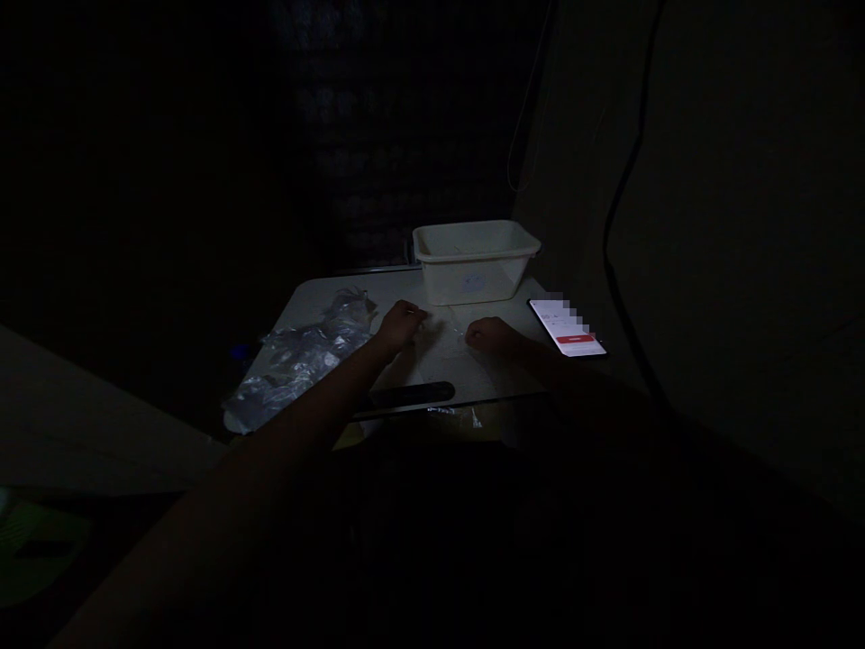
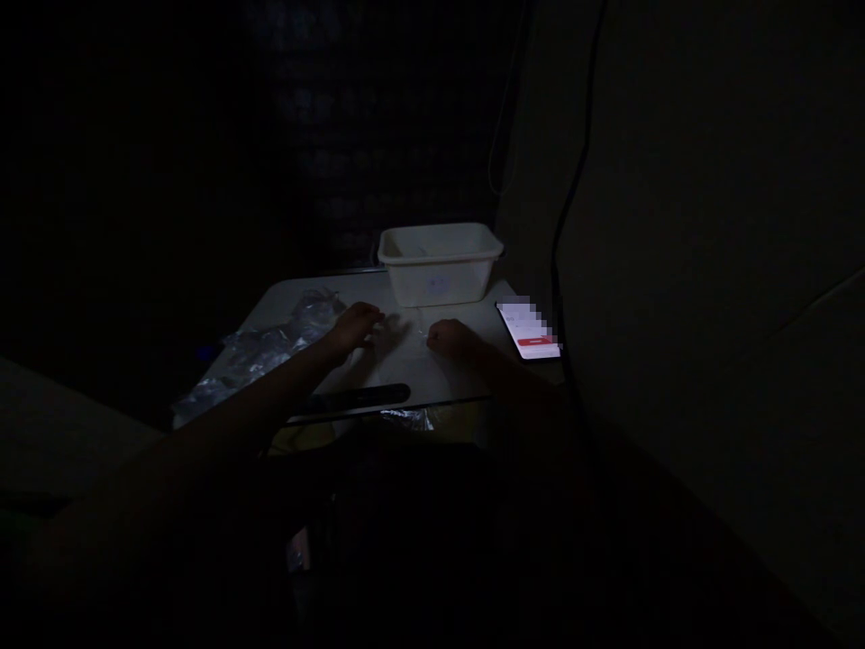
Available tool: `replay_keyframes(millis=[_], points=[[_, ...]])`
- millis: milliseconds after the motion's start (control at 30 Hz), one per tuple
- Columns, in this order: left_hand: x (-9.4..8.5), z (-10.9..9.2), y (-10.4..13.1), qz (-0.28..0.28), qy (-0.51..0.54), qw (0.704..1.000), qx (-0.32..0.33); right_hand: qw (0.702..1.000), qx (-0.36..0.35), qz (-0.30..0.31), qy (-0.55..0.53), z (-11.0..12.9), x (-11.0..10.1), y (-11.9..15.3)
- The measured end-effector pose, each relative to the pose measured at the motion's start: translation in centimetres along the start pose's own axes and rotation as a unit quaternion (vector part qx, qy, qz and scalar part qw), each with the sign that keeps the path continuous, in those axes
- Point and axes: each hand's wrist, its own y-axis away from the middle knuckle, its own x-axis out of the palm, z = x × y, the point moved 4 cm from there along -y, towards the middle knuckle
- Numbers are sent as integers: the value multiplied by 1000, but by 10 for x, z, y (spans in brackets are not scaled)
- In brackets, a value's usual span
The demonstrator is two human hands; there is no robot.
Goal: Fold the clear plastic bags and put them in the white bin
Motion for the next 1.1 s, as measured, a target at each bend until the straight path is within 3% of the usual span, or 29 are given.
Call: replay_keyframes(millis=[267, 367, 433, 500, 533, 600, 667, 700, 800, 933, 1000, 1100], points=[[20, -11, 16, 107, 113, 988, 6, 1000, 10, -6, -21, 1, -3, 1], [14, -11, 14, 98, 136, 985, 28, 995, 49, -14, -83, 0, -9, 3], [7, -9, 9, 73, 72, 993, 63, 983, 95, -21, -157, -4, -11, 3], [1, -5, 5, 56, -73, 988, 127, 958, 140, -39, -246, -9, -11, 3], [0, -4, 4, 62, -166, 969, 174, 942, 158, -50, -290, -11, -11, 3], [4, 3, 7, 106, -334, 899, 263, 909, 184, -68, -368, -14, -9, 1], [10, 12, 13, 150, -428, 835, 311, 880, 191, -75, -429, -13, -9, 0], [12, 16, 16, 159, -454, 817, 318, 868, 193, -76, -451, -12, -9, -1], [18, 25, 24, 154, -503, 797, 296, 837, 195, -52, -508, -7, -7, -3], [25, 31, 30, 170, -541, 784, 252, 807, 210, 51, -550, -2, 3, -5], [28, 32, 32, 176, -548, 780, 247, 818, 213, 69, -530, -2, 7, -6], [30, 32, 33, 169, -549, 779, 251, 898, 187, 17, -399, -3, 6, -9]])
